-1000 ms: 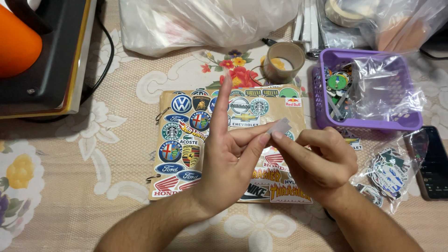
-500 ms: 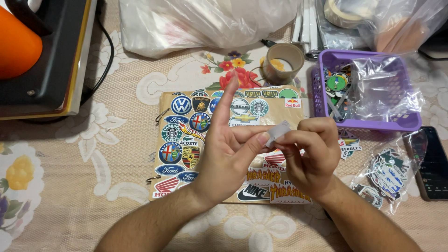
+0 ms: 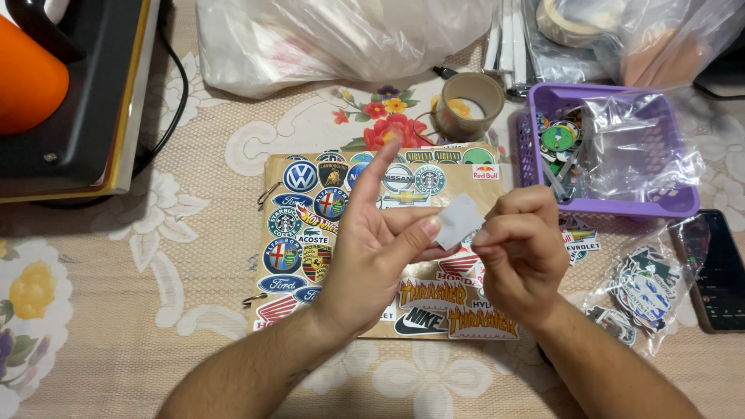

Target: The person peels individual brand stickers from a cardboard sheet and places them onto a decorated surface. The hands repeatedly lift stickers, remove backing, and press them down in sequence.

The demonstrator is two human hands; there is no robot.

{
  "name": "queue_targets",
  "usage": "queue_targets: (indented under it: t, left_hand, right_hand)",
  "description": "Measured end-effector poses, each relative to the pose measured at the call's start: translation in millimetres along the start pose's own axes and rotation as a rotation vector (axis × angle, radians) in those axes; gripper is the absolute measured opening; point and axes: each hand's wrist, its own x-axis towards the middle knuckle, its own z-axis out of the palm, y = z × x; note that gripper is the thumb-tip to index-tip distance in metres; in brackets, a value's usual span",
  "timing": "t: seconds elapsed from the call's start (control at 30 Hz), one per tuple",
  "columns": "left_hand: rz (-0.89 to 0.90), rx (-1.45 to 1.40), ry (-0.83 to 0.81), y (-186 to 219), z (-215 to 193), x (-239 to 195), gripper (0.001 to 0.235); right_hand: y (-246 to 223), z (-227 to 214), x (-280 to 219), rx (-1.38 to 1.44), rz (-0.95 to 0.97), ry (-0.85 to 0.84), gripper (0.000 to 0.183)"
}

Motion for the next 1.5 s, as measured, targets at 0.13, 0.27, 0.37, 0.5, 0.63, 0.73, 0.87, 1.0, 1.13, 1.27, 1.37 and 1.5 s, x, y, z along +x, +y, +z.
queue_targets:
  t: [0.13, 0.27, 0.37, 0.5, 0.63, 0.73, 0.87, 1.0, 1.13, 1.27, 1.37, 1.5]
  left_hand:
    - [0.076, 0.026, 0.002, 4.2, 3.3, -1.4, 0.090]
    - [0.193, 0.194, 0.010, 9.7, 10.3, -4.5, 0.088]
    - [0.180, 0.246, 0.032, 9.5, 12.6, -7.1, 0.085]
    - [0.423, 0.631, -0.046, -4.4, 4.4, -13.1, 0.087]
    - [0.857, 1.143, -0.378, -34.0, -19.1, -14.1, 0.073]
    - [0.972, 1.106, -0.590, -38.2, -12.1, -12.9, 0.034]
    - [0.979, 1.206, -0.777, -43.1, 10.2, -5.5, 0.029]
    - [1.290, 1.523, -0.830, -71.0, 36.9, 14.0, 0.034]
    - [1.430, 1.732, -0.886, -152.9, 46.7, 76.6, 0.054]
    - [1.215, 1.723, -0.934, -217.9, 53.8, 125.8, 0.070]
    - [0.947, 1.732, -1.048, -228.2, 55.8, 133.6, 0.069]
    - [0.458, 1.413, -1.146, -189.1, 64.7, 119.8, 0.090]
  right_hand:
    - [-1.7, 0.0, 2.2, 0.200, 0.036, 0.085, 0.012]
    - [-5.2, -7.6, 9.1, 0.429, 0.290, 0.081, 0.009]
    - [-5.1, -25.6, 20.7, 0.508, 0.445, 0.089, 0.023]
    - [-13.8, -75.1, 25.3, 0.540, 0.625, 0.189, 0.015]
    - [-15.3, -116.1, -1.9, 0.445, 0.729, 0.142, 0.017]
    - [-9.5, -135.9, -44.1, 0.523, 0.975, 0.163, 0.015]
    - [-6.2, -161.1, -92.3, 0.621, 1.090, 0.262, 0.026]
    - [-7.7, -174.7, -123.8, 0.619, 1.116, 0.300, 0.025]
    - [-14.4, -171.2, -130.0, 0.526, 1.063, 0.325, 0.026]
    - [-16.3, -173.8, -135.2, 0.596, 1.072, 0.454, 0.017]
    - [-14.2, -178.3, -138.4, 0.584, 1.101, 0.526, 0.021]
    - [-5.4, -174.3, -155.7, 0.607, 1.117, 0.489, 0.040]
